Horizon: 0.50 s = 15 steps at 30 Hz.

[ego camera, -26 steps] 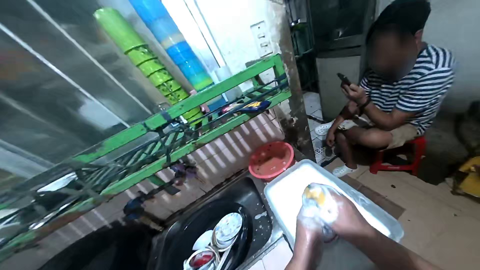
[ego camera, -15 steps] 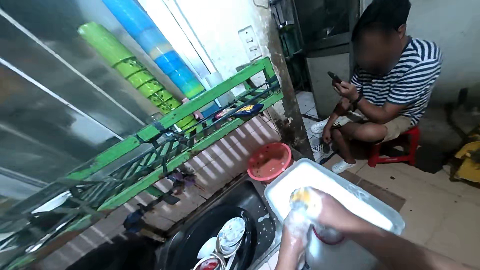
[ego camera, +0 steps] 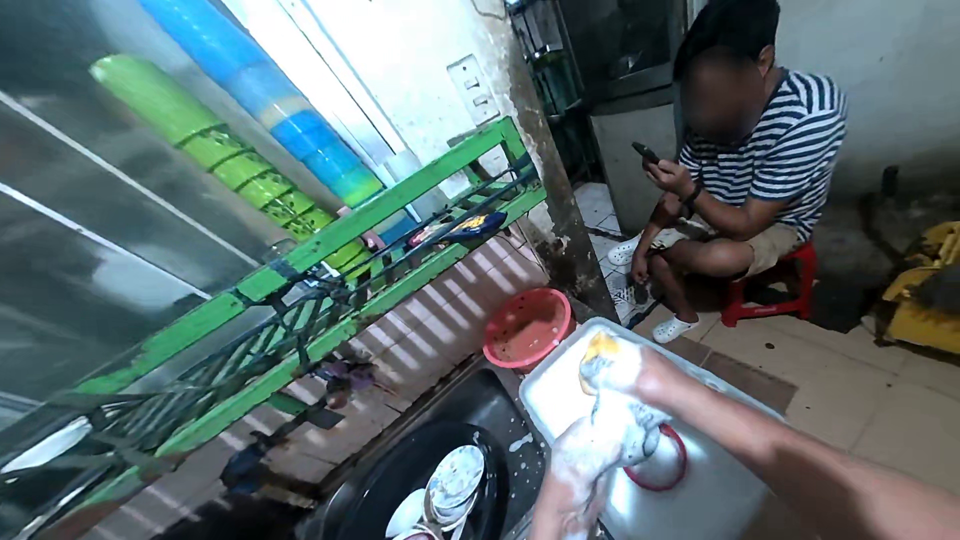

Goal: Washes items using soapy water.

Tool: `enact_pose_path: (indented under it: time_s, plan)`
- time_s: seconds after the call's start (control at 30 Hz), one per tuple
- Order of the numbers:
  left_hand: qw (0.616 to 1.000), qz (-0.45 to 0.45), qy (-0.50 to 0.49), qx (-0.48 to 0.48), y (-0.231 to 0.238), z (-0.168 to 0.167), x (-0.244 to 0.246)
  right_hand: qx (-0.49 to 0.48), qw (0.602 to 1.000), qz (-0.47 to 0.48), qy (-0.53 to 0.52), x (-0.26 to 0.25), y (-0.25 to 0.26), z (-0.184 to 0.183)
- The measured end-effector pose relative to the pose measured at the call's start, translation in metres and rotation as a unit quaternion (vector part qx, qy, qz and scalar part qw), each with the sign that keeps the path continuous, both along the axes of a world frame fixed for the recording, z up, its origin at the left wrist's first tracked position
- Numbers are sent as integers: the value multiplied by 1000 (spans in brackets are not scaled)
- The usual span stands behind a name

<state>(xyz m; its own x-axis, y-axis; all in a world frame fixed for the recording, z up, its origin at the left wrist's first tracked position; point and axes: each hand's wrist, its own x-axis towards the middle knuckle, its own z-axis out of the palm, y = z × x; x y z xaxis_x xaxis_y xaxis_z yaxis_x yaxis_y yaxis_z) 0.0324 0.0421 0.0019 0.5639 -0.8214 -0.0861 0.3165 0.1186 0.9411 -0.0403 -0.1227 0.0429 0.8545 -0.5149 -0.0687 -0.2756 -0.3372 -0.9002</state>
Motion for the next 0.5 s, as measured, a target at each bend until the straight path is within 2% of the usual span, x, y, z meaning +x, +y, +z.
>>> enact_pose_path:
  time_s: [0.07, 0.1, 0.13, 0.2, 0.27, 0.33, 0.43, 0.5]
  plan:
    - [996, -22, -61, 66, -2, 3, 3, -120, 989, 73, 42, -5, 20, 10]
    - [992, -13, -85, 88, -3, 5, 2, -138, 985, 95, 43, -6, 27, 14]
    - [992, -1, -90, 85, -4, 7, 1, -108, 991, 76, 17, -6, 27, 12]
    - [995, 29, -69, 60, -8, 10, -2, 0, 999, -33, -29, 0, 13, 4]
    - [996, 73, -49, 26, -15, 9, -5, 90, 990, -108, -6, 5, 0, 2]
    - [989, 119, -87, 27, -21, 3, -7, 38, 995, -87, -2, 3, 9, -2]
    - [947, 126, -270, 121, -16, -4, -1, -76, 997, 8, -9, -4, 35, -11]
    - [939, 91, -303, 132, -12, -2, 3, -4, 999, -43, -31, -1, 29, -16]
